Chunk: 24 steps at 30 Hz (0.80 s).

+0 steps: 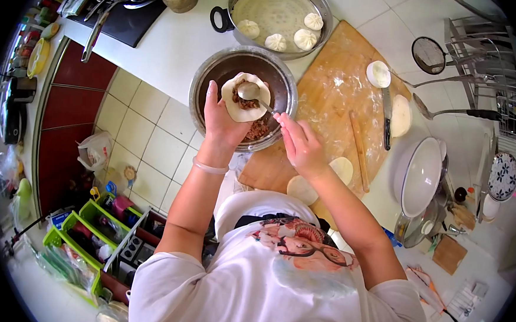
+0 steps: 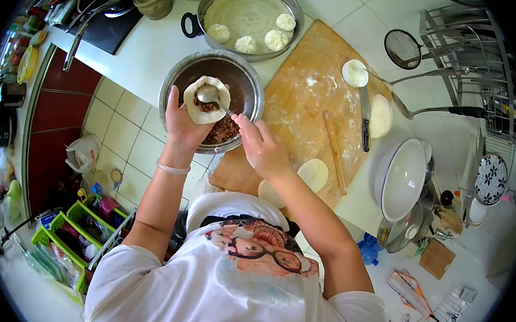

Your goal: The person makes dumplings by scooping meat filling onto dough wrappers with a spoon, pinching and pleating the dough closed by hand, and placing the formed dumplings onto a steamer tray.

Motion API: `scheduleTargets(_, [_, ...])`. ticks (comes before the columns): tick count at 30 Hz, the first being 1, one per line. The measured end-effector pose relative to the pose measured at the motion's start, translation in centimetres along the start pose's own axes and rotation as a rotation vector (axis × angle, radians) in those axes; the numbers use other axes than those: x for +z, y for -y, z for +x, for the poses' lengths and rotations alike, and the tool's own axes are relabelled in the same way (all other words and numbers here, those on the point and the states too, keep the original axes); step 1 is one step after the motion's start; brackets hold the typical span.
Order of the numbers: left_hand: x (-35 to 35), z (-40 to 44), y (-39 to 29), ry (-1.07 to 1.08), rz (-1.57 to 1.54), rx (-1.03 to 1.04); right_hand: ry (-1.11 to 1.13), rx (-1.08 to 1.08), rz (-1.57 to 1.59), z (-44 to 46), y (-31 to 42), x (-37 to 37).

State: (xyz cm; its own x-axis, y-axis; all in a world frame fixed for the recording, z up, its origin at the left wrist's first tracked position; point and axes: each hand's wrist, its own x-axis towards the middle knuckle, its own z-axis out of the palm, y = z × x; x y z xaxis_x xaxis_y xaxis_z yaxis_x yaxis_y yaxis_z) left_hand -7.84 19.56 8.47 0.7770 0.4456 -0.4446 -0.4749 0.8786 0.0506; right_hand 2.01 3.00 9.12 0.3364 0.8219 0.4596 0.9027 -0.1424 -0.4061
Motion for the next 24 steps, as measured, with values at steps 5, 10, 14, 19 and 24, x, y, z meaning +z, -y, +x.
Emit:
scheduleTargets(5, [0.5, -0.1, -0.5, 0.04, 0.017, 0.026, 0.071, -0.067, 0.01, 0.0, 0.8, -1.4])
scheduleTargets(10, [-0.1, -0.1, -0.6, 0.091, 0.02, 0.028, 0.026, 0.022, 0.141, 0.4, 0.8, -0.8])
scheduleTargets(14, [-0.6, -0.1, -0.7, 0.062, 0.043, 0.069, 0.118, 0.088, 0.19, 1.1, 0.9, -0.6])
scheduleTargets(19, [-3.0, -0.1, -2.9, 0.29, -0.003, 0.08, 0.029, 0.195, 0.452, 2.3, 2.1, -0.5])
scheduleTargets(24, [-4.3, -0.9, -5.5, -0.101, 0.16, 0.318, 0.438, 0.51, 0.371, 1.5, -0.7, 1.1])
